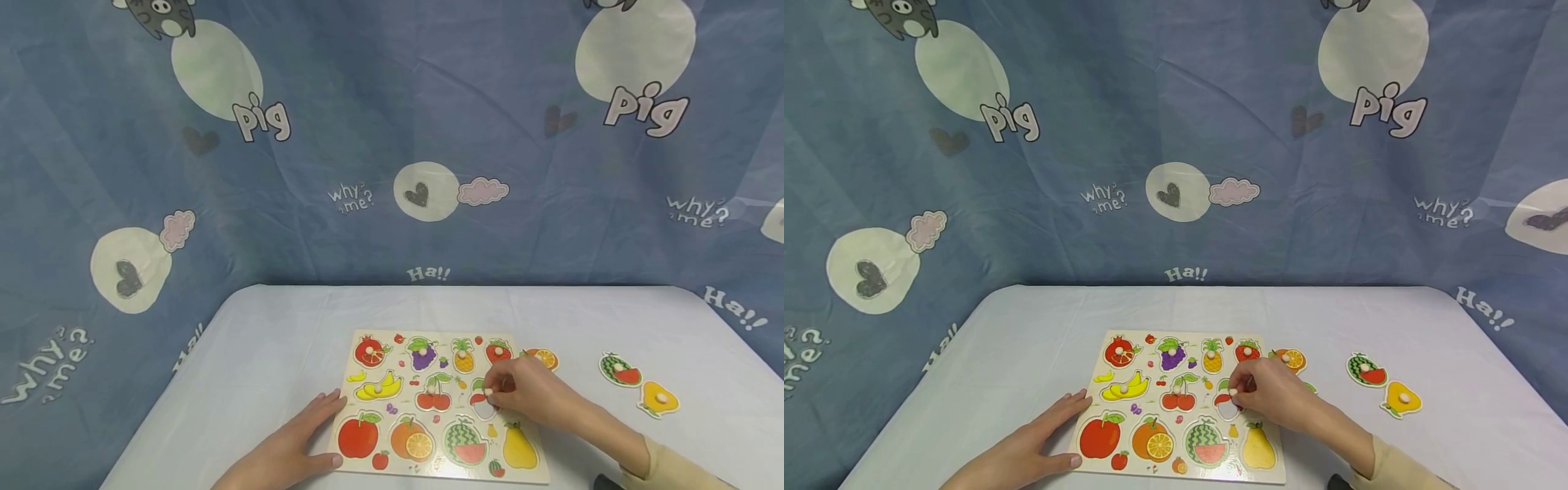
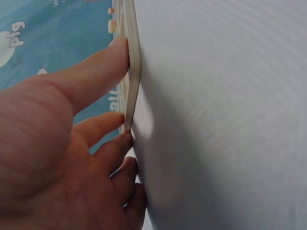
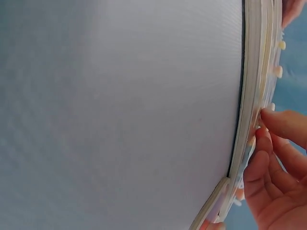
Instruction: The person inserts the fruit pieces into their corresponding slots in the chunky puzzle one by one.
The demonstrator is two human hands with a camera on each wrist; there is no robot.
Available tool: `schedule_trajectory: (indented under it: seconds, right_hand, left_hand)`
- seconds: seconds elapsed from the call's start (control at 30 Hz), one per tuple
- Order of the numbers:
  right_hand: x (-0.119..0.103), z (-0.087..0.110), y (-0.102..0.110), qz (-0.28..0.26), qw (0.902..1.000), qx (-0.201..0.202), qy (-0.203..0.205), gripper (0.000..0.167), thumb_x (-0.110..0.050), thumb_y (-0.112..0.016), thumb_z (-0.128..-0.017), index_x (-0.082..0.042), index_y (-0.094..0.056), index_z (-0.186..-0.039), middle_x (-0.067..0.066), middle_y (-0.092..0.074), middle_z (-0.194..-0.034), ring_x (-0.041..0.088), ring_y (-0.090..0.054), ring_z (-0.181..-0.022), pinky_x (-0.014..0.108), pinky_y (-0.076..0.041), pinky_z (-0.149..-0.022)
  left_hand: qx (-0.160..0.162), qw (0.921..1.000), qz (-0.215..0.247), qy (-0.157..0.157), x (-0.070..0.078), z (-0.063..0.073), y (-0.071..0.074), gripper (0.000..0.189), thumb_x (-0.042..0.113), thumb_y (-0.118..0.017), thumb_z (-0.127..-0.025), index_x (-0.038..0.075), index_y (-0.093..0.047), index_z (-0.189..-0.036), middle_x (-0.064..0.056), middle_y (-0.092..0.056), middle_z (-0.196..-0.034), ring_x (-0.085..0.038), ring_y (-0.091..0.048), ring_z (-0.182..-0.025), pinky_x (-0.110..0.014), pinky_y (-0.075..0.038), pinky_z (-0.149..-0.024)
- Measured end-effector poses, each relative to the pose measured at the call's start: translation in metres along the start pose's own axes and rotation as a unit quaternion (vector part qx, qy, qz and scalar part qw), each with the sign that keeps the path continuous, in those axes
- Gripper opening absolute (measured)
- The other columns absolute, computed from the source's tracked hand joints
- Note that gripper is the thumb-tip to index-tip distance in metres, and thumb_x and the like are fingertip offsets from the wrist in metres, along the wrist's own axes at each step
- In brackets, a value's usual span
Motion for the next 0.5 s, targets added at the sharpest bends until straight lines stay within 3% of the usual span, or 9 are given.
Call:
schedule_trajectory:
  seconds: [0.2,0.5]
  right_hand:
    - [-0.001,0.003,0.003,-0.008,1.0,-0.004,0.002,0.009,-0.017,-0.076,-0.086,-0.022,-0.07,-0.089,-0.016,-0.06,-0.073,0.004,-0.053,-0.065,0.023,-0.047,-0.058]
    - [-0.009,0.01,0.016,-0.001,0.9989,0.043,0.017,0.013,-0.01,-0.073,-0.086,-0.02,-0.072,-0.094,-0.018,-0.062,-0.079,0.005,-0.054,-0.071,0.022,-0.048,-0.059]
  left_hand:
    - [-0.008,0.9999,0.013,0.003,0.0,0.0,0.0,0.089,0.041,-0.083,-0.074,0.029,-0.039,-0.151,-0.006,-0.029,-0.159,-0.037,-0.027,-0.141,-0.066,-0.033,-0.103]
    - [-0.006,0.9999,0.01,-0.002,0.002,0.001,0.0,0.089,0.043,-0.082,-0.074,0.03,-0.039,-0.151,-0.005,-0.029,-0.159,-0.036,-0.027,-0.141,-0.066,-0.034,-0.103]
Point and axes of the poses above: each hand's wrist, its own z-axis away from the middle knuckle, its own y-axis out of the back of the hand, x = y × z, the point moved 8 cm from there along -z, towards the middle knuckle
